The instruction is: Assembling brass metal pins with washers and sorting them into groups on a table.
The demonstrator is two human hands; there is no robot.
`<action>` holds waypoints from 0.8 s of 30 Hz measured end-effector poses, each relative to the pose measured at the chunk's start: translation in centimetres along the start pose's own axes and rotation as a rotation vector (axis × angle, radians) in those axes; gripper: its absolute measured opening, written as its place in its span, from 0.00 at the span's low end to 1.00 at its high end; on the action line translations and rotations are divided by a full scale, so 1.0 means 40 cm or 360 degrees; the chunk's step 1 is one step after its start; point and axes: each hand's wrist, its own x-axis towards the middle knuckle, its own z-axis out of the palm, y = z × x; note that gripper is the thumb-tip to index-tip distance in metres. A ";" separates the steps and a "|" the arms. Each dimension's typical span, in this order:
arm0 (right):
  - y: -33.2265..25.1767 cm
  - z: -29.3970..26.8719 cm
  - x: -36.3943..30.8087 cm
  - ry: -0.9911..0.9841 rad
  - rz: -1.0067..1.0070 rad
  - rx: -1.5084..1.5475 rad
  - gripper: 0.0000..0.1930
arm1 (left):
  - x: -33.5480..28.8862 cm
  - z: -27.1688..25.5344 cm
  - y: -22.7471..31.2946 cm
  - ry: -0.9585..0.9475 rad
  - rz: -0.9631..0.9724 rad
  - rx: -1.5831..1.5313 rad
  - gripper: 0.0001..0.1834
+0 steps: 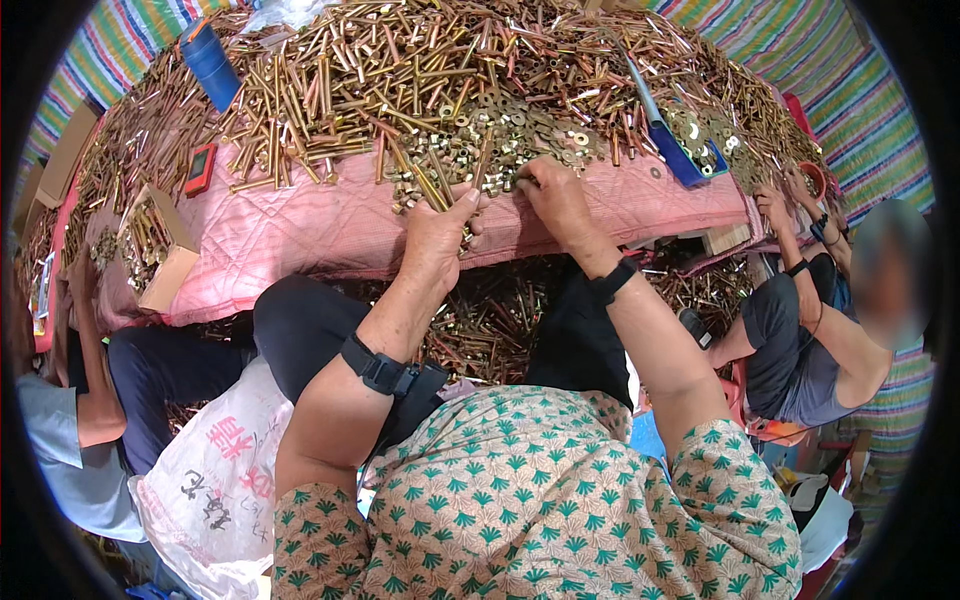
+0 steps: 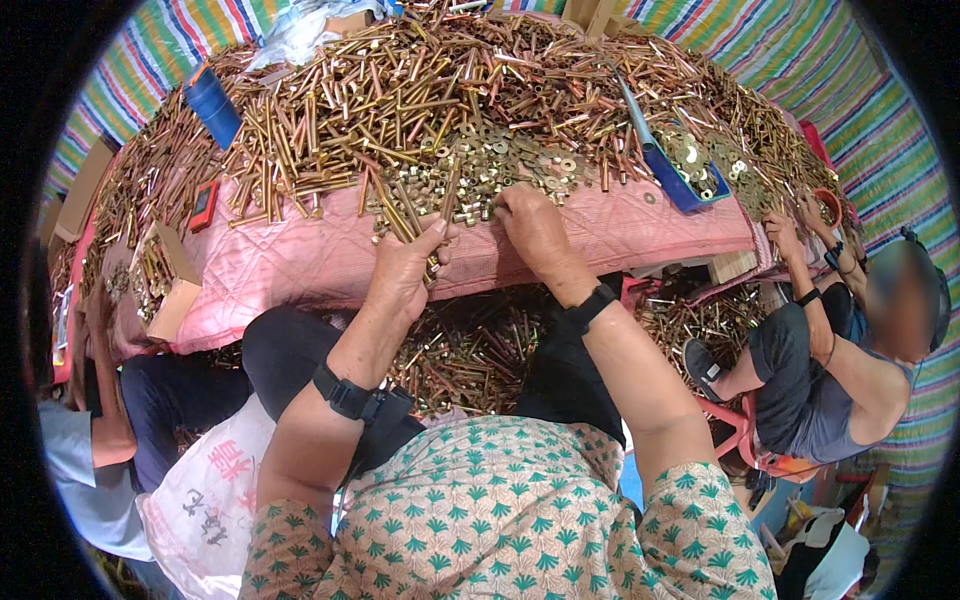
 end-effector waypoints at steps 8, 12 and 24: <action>-0.036 0.021 -0.001 -0.0157 0.0021 -0.0615 0.07 | -0.010 0.008 0.012 0.0009 -0.0032 -0.0011 0.12; -0.011 0.000 -0.011 0.0177 -0.0002 -0.0049 0.11 | -0.020 0.011 0.010 0.0000 -0.0053 0.0034 0.12; 0.015 -0.074 -0.003 0.0166 0.0901 0.2039 0.10 | -0.033 0.021 -0.009 -0.0179 -0.0111 0.0322 0.09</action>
